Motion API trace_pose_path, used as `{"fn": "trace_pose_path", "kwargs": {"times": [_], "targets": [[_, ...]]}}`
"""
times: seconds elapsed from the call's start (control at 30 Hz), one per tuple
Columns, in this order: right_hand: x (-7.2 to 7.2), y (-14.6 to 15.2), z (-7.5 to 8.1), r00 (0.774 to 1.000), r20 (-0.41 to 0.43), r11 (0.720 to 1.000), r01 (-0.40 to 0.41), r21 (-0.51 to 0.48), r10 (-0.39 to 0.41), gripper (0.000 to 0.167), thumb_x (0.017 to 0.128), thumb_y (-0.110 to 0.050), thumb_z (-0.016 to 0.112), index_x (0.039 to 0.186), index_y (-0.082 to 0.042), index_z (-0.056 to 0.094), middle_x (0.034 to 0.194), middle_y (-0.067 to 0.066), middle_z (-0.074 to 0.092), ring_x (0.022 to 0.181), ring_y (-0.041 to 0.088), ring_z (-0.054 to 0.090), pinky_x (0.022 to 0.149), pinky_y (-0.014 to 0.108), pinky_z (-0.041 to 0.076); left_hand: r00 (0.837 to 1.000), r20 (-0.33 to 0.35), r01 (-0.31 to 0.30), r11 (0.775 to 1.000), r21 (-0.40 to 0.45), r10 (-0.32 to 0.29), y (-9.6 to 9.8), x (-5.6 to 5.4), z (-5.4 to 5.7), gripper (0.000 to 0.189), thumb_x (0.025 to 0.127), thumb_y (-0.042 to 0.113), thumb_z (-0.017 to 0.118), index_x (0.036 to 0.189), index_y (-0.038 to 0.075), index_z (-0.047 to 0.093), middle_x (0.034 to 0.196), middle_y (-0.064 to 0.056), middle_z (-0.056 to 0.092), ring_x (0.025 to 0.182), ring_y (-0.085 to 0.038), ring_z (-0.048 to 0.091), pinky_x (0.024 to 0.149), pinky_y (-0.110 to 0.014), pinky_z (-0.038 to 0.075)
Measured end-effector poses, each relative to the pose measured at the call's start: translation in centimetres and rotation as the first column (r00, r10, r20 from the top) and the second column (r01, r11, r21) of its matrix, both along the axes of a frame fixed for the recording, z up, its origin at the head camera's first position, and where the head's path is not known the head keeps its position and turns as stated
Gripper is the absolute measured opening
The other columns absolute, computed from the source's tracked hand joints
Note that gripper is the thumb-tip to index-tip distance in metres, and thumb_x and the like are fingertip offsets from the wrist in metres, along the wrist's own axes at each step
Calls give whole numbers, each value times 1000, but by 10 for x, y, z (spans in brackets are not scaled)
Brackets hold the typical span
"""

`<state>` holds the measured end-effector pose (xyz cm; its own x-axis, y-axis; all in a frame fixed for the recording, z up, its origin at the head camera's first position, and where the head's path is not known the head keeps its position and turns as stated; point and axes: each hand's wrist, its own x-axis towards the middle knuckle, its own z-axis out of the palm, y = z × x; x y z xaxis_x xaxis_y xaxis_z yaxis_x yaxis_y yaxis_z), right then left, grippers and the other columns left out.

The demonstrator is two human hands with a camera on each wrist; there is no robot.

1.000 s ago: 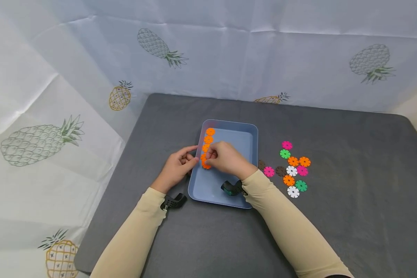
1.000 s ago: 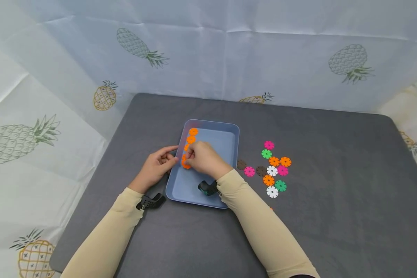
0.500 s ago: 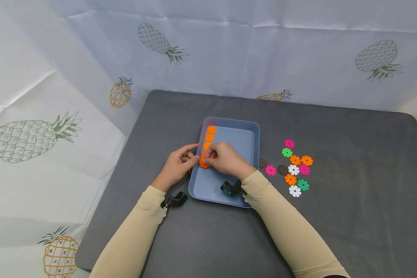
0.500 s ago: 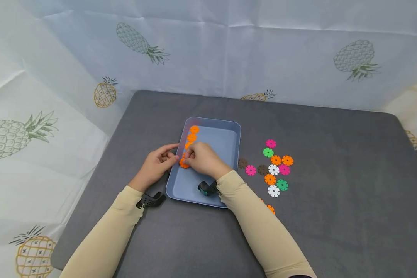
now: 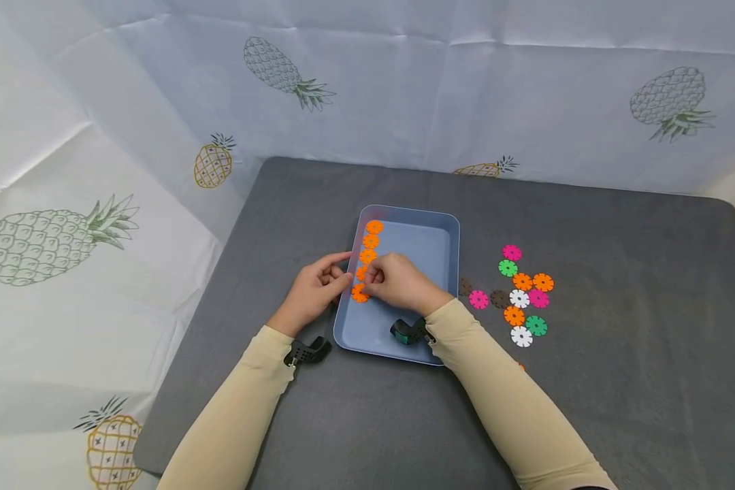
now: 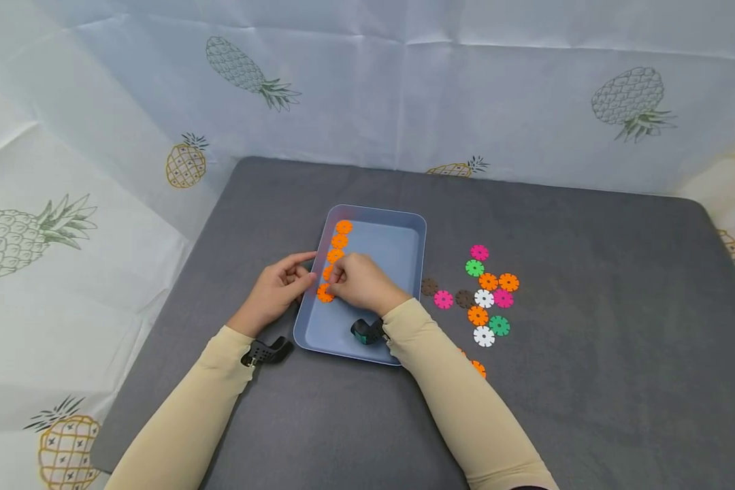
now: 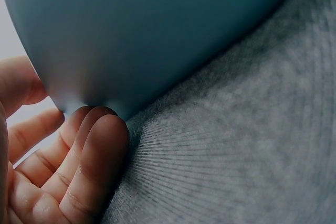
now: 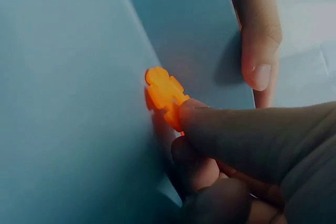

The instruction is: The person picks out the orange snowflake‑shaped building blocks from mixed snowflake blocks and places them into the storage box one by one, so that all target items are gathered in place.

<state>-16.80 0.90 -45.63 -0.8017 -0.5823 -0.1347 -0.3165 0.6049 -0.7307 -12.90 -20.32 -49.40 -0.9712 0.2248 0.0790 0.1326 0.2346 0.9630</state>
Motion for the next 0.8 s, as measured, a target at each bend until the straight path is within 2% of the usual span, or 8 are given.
{"fn": "trace_pose_path", "kwargs": {"times": [0.53,0.8], "targets": [[2,-5,4,999,-36,997,34,62,-32,15,92,-9,79,79,-8,69,71,1,63,62,14,54,59,24,44,1000,17,-1,1000,-11,2,0,-2,1,43,103,10,67,145,1,61,90,-21,67,60,-16,57,57,-24,48],[1,-6,1,997,-60,998,50,48,-47,15,92,-6,74,78,-6,69,70,2,62,60,14,54,57,24,44,1000,21,0,1000,-5,0,0,-1,3,44,103,9,67,145,0,60,91,-22,68,61,-15,58,57,-24,49]]}}
